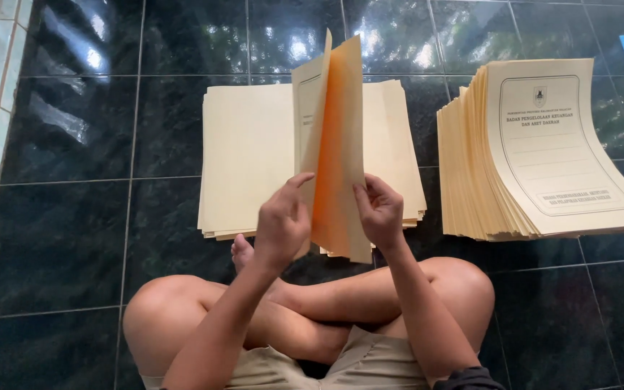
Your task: Folding pre-printed document covers along pre-scored lines and stacking them.
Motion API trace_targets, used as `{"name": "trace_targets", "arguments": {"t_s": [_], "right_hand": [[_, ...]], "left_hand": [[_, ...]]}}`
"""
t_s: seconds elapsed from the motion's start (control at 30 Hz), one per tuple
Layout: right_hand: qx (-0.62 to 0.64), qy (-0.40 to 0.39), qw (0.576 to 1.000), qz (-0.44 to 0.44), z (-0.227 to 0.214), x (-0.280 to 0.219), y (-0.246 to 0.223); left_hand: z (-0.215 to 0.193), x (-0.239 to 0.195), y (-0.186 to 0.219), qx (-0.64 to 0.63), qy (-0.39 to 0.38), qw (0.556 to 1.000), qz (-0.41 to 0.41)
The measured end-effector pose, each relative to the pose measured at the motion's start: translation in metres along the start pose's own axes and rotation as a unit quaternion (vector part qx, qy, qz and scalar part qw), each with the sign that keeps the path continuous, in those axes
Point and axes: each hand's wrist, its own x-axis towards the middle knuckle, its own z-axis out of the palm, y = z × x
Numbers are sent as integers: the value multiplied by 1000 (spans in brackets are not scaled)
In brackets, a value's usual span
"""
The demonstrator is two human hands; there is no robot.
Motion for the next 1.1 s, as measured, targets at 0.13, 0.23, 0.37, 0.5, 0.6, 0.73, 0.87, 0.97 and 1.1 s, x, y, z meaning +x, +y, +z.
{"name": "trace_targets", "arguments": {"t_s": [0.13, 0.23, 0.37, 0.5, 0.6, 0.73, 0.87, 0.97, 1.1], "right_hand": [[5, -8, 999, 49, -23, 14, 35], [2, 25, 996, 86, -51, 26, 85], [-36, 122, 982, 143, -68, 37, 103], [-50, 155, 975, 152, -65, 40, 119], [-61, 162, 973, 155, -48, 37, 124], [-133, 131, 968, 170, -19, 29, 108], [-175, 124, 960, 178, -1, 29, 120], [-198, 119, 956, 180, 0, 30, 134], [-181, 70, 959, 205, 4, 31, 133]], "left_hand": [[-17, 13, -32, 94, -14, 995, -9], [-39, 22, -60, 173, 26, 983, -45], [-67, 29, -97, 271, 123, 948, -112], [-78, 29, -114, 277, 160, 939, -129], [-76, 31, -114, 286, 157, 936, -129], [-66, 36, -125, 330, 151, 920, -148], [-29, 32, -124, 383, 147, 911, -54], [28, 19, -129, 302, 64, 951, 25], [109, -16, -147, 161, -146, 975, 56]]}}
